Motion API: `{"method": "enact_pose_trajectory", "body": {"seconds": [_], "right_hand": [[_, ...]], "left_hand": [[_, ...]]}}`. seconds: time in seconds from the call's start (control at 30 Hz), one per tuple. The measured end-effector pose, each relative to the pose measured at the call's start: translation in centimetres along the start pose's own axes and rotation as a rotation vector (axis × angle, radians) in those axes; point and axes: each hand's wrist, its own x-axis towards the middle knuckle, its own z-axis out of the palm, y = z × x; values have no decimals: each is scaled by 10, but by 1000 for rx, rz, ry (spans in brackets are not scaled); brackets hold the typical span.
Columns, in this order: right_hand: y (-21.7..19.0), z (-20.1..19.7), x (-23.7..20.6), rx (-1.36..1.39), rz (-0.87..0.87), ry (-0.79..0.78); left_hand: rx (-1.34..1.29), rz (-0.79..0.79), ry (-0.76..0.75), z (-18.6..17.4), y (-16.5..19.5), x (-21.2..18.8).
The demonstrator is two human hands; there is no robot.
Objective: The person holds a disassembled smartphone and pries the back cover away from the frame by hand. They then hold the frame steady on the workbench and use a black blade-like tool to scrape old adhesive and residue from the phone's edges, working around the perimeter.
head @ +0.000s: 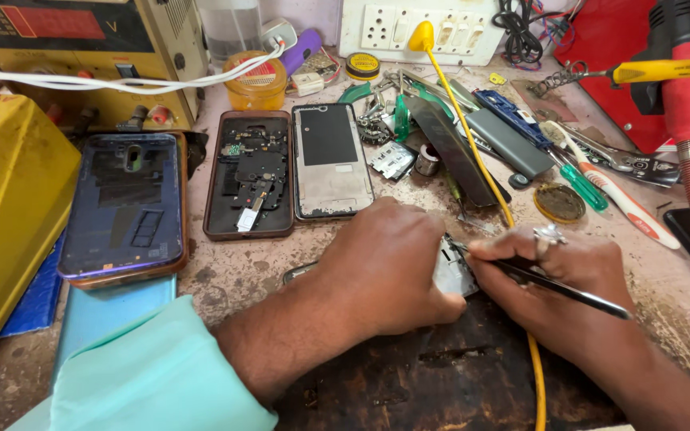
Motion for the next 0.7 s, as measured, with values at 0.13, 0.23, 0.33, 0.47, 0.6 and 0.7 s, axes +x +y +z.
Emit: {"method": "enact_pose_trajectory", "body": {"seconds": [0.13, 0.23, 0.33, 0.47, 0.6, 0.7], "right_hand": [[0, 4, 1, 182, -147, 63], [0, -1, -7, 223, -30, 43], [1, -4, -7, 68, 56, -34], [2, 1, 4, 74, -94, -15], [-1, 1, 2, 243, 46, 18], [-2, -2, -2, 241, 124, -23]], "left_hand": [[0, 58, 82, 1, 3, 0], [28, 23, 47, 2, 4, -1], [-7, 10, 43, 2, 4, -2], [-24, 15, 42, -2, 2, -1], [-57, -34, -11, -6, 1, 1], [-72, -63, 26, -6, 3, 1]]}}
